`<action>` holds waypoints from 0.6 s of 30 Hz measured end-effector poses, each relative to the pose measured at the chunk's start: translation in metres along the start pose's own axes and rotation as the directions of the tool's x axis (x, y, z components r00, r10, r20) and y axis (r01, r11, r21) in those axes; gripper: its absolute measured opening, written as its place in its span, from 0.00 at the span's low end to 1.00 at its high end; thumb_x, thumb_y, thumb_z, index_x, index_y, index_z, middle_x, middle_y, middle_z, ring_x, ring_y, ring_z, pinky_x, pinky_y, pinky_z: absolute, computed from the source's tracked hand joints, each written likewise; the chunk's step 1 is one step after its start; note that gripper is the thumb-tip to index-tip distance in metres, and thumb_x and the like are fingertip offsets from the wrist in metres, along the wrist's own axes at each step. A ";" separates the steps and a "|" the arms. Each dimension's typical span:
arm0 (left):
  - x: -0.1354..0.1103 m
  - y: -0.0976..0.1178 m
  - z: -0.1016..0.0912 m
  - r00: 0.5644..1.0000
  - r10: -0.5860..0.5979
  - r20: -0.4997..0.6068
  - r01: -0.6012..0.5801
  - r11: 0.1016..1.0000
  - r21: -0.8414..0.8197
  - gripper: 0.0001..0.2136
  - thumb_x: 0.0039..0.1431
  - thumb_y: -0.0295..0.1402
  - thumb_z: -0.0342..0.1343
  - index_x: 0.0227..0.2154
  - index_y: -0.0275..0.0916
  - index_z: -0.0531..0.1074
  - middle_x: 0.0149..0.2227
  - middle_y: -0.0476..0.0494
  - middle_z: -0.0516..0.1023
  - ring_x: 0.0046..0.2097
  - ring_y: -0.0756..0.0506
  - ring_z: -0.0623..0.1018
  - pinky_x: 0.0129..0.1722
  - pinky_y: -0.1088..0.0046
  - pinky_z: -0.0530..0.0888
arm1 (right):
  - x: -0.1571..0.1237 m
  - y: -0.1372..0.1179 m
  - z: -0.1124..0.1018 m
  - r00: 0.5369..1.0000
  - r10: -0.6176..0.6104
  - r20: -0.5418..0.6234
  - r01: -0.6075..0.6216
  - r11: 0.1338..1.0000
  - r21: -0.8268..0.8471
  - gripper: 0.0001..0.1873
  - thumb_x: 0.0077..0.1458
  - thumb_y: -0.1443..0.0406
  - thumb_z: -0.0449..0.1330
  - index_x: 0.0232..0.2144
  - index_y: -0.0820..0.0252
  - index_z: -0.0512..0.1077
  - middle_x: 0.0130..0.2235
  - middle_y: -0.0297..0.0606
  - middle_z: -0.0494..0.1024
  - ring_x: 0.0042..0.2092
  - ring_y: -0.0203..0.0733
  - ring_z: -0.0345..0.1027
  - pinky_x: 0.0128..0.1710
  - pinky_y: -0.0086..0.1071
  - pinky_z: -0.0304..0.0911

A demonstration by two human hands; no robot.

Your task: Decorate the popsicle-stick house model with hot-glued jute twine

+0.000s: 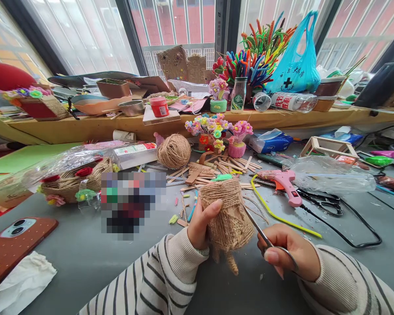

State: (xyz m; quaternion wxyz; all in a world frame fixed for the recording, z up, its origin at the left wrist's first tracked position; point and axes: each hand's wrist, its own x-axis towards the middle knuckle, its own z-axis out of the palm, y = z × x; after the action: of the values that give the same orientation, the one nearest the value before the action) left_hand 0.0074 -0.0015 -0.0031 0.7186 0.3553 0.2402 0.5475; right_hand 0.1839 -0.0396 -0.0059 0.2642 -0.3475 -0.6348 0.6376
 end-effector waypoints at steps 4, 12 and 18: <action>0.001 0.002 0.001 1.000 -0.013 0.014 0.014 1.000 -0.004 0.23 0.44 0.40 0.60 0.45 0.36 0.70 0.42 0.40 0.78 0.49 0.35 0.75 0.47 0.60 0.72 | -0.004 0.002 -0.009 0.999 -0.017 -0.047 0.015 0.999 -0.042 0.31 0.42 0.37 0.53 0.14 0.57 0.55 0.13 0.27 0.55 0.16 0.27 0.45 0.16 0.26 0.41; 0.002 0.002 0.001 0.998 -0.055 0.015 0.056 0.998 -0.043 0.21 0.44 0.41 0.60 0.41 0.34 0.72 0.43 0.38 0.78 0.47 0.35 0.76 0.46 0.59 0.73 | -0.003 0.003 -0.031 0.676 -0.229 -0.701 -0.266 0.811 -0.522 0.29 0.45 0.40 0.53 0.15 0.58 0.64 0.14 0.28 0.59 0.19 0.31 0.48 0.21 0.29 0.47; 0.003 0.001 0.000 1.000 -0.019 0.011 0.019 0.998 -0.054 0.21 0.45 0.41 0.60 0.42 0.36 0.72 0.43 0.40 0.78 0.49 0.35 0.75 0.46 0.61 0.73 | -0.003 0.017 -0.037 0.648 -0.335 -0.684 -0.380 0.636 -0.672 0.27 0.48 0.41 0.52 0.15 0.56 0.65 0.12 0.30 0.66 0.17 0.35 0.59 0.22 0.30 0.53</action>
State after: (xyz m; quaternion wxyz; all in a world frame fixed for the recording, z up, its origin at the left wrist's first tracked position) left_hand 0.0074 0.0011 -0.0021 0.7344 0.3363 0.2249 0.5450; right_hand 0.2161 -0.0201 -0.0209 0.3209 -0.6673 -0.6649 0.0982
